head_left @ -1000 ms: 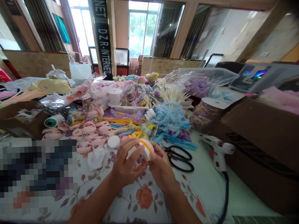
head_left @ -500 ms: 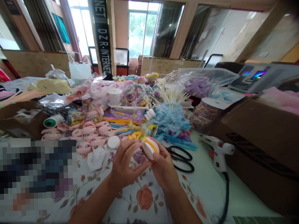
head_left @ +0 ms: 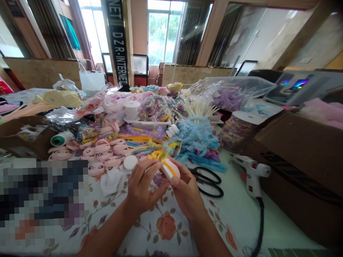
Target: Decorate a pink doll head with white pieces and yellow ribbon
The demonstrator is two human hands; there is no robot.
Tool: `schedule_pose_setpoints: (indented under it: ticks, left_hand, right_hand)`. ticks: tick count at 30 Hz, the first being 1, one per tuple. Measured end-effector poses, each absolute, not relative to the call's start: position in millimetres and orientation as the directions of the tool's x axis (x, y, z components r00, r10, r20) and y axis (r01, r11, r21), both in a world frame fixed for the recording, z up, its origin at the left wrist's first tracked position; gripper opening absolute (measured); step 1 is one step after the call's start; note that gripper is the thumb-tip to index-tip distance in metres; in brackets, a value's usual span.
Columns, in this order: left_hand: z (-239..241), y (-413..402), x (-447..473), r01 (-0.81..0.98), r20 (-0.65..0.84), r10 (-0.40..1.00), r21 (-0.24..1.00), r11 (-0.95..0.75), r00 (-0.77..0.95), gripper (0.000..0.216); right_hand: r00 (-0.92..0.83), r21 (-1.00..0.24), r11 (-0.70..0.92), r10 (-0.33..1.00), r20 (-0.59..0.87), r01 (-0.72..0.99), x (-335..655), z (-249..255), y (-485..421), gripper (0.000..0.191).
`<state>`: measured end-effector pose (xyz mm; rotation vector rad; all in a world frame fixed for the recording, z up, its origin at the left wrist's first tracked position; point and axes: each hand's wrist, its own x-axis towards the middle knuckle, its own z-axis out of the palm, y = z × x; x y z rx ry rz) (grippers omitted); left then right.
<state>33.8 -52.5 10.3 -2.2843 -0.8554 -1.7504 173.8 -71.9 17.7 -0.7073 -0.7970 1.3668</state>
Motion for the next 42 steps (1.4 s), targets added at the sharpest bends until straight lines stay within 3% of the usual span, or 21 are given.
schedule_pose_setpoints:
  ticks: [13,17,21,23,30,35,42]
  left_hand:
    - [7.3,-53.1,38.2,0.527,0.915,0.375,0.247,-0.813,0.149,0.052]
    - [9.2,-55.3,37.1,0.419,0.875,0.472,0.39,-0.82,0.11,0.044]
    - [16.2,-51.9,33.2,0.102,0.666,0.746,0.741,-0.664,0.021,0.017]
    - [19.0,-47.6,30.4,-0.07,0.533,0.845,0.845,-0.53,0.043,0.011]
    - [24.6,-39.2,21.4,-0.34,0.161,0.966,0.937,-0.084,0.203,0.016]
    - [29.2,-40.6,17.5,-0.356,0.069,0.954,0.934,0.041,0.292,0.019]
    - [27.9,-38.8,12.6,-0.222,0.149,0.947,0.971,-0.087,0.283,0.017]
  right_hand:
    - [0.074,-0.84,0.113,0.994,0.087,-0.53,173.4,16.6,-70.4,0.045]
    - [0.1,-0.85,0.157,0.987,0.123,-0.503,173.2,14.8,-69.9,0.045]
    - [0.079,-0.865,0.181,0.983,0.163,-0.467,174.8,12.5,-69.2,0.049]
    - [0.044,-0.87,0.173,0.984,0.172,-0.461,176.1,11.1,-69.3,0.051]
    - [-0.042,-0.881,0.115,0.988,0.151,-0.459,178.3,10.3,-71.4,0.054]
    - [-0.137,-0.857,0.004,0.987,0.087,-0.515,179.5,16.4,-72.8,0.05]
    - [-0.104,-0.876,0.006,0.993,0.064,-0.482,179.6,15.4,-72.1,0.047]
